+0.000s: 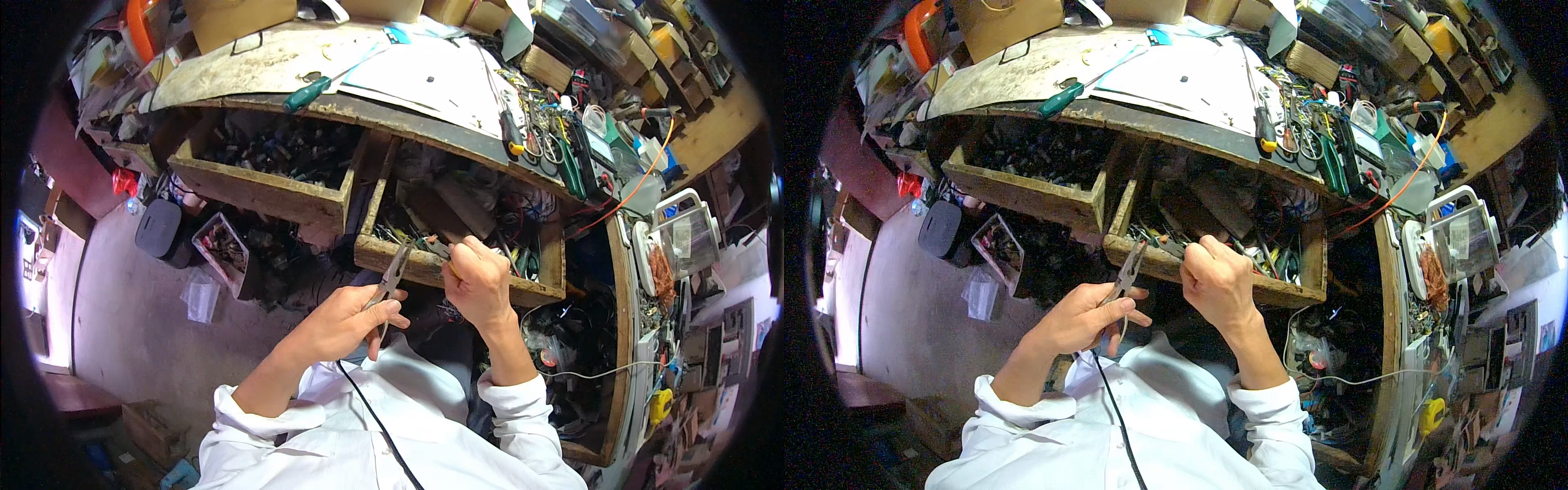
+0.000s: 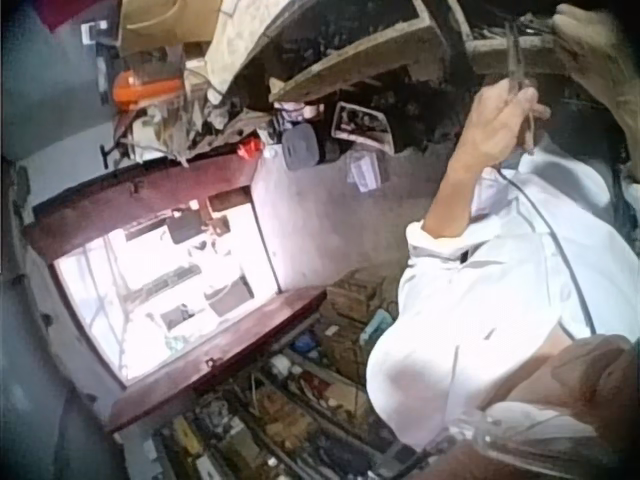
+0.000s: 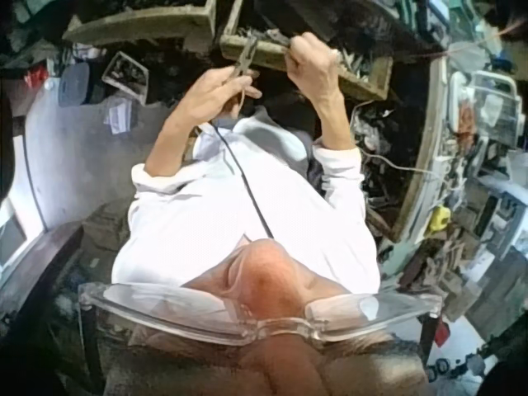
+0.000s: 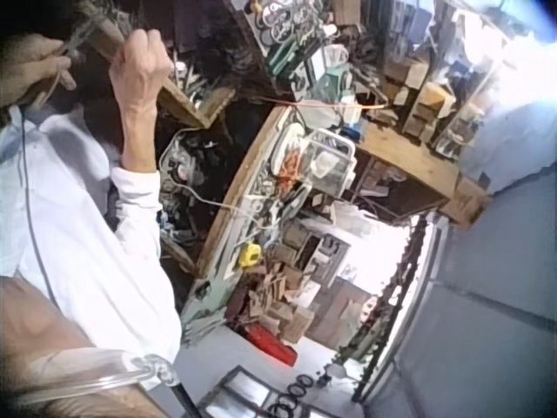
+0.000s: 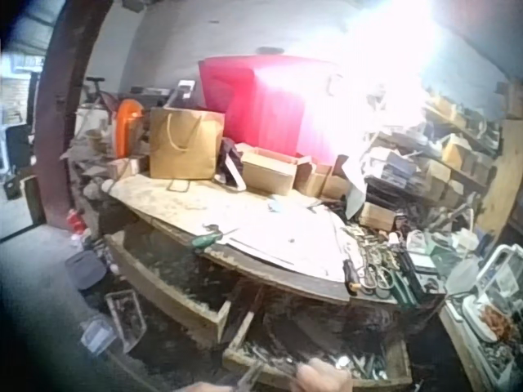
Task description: The person uses pliers and a screwdriver to strip insulation from a wire and then manipulates a small metal component. The person works at a cluttered workbench with various tools and parts visible.
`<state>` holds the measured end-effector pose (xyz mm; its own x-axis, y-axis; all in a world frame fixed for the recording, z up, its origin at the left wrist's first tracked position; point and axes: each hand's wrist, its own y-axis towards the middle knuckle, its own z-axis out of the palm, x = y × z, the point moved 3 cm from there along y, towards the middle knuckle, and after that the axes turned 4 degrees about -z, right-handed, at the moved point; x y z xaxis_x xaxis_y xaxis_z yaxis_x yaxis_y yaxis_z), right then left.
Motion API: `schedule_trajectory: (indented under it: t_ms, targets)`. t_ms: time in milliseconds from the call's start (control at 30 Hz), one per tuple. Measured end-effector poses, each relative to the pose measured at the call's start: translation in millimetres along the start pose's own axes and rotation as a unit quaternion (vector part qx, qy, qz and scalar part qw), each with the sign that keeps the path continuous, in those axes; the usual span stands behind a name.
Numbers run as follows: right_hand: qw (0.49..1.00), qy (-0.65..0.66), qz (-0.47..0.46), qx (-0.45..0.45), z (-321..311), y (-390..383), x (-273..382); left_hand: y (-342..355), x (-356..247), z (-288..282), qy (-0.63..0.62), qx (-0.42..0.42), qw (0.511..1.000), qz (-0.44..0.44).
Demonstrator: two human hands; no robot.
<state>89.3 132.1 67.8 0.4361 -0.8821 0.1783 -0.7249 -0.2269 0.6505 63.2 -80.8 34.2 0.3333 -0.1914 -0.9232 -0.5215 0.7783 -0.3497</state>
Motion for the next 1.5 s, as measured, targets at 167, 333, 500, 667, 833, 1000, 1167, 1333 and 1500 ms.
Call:
schedule_trajectory:
  t_ms: [167,333,500,667,833,1000,1167,1333,1500]
  targets:
    - [0.998,-0.039,-0.049,0.024,-7,1,-3,-2,-4,2,0.022,0.005,1.0,-0.015]
    - [0.997,-0.034,-0.07,0.028,-7,2,-2,1,3,2,0.034,0.032,0.999,-0.013]
    - [0.994,-0.012,-0.099,0.038,-7,4,-3,3,5,-4,-0.041,0.044,0.998,-0.028]
    - [0.99,0.016,-0.131,0.051,-8,8,0,15,2,-17,-0.285,0.054,0.956,0.037]
    - [0.985,0.051,-0.153,0.067,-2,9,6,25,3,-17,-0.303,0.061,0.95,0.037]
    - [0.992,0.072,-0.079,0.067,-4,11,10,33,8,-14,-0.392,0.031,0.917,0.062]
    - [0.99,0.126,0.026,0.05,5,-2,24,36,12,-18,-0.386,-0.054,0.915,0.099]
    - [0.988,0.118,0.055,0.087,9,-8,29,29,8,-19,-0.302,-0.133,0.936,0.125]
    - [0.989,0.107,0.066,0.076,12,-9,33,29,11,-17,-0.27,-0.171,0.937,0.145]
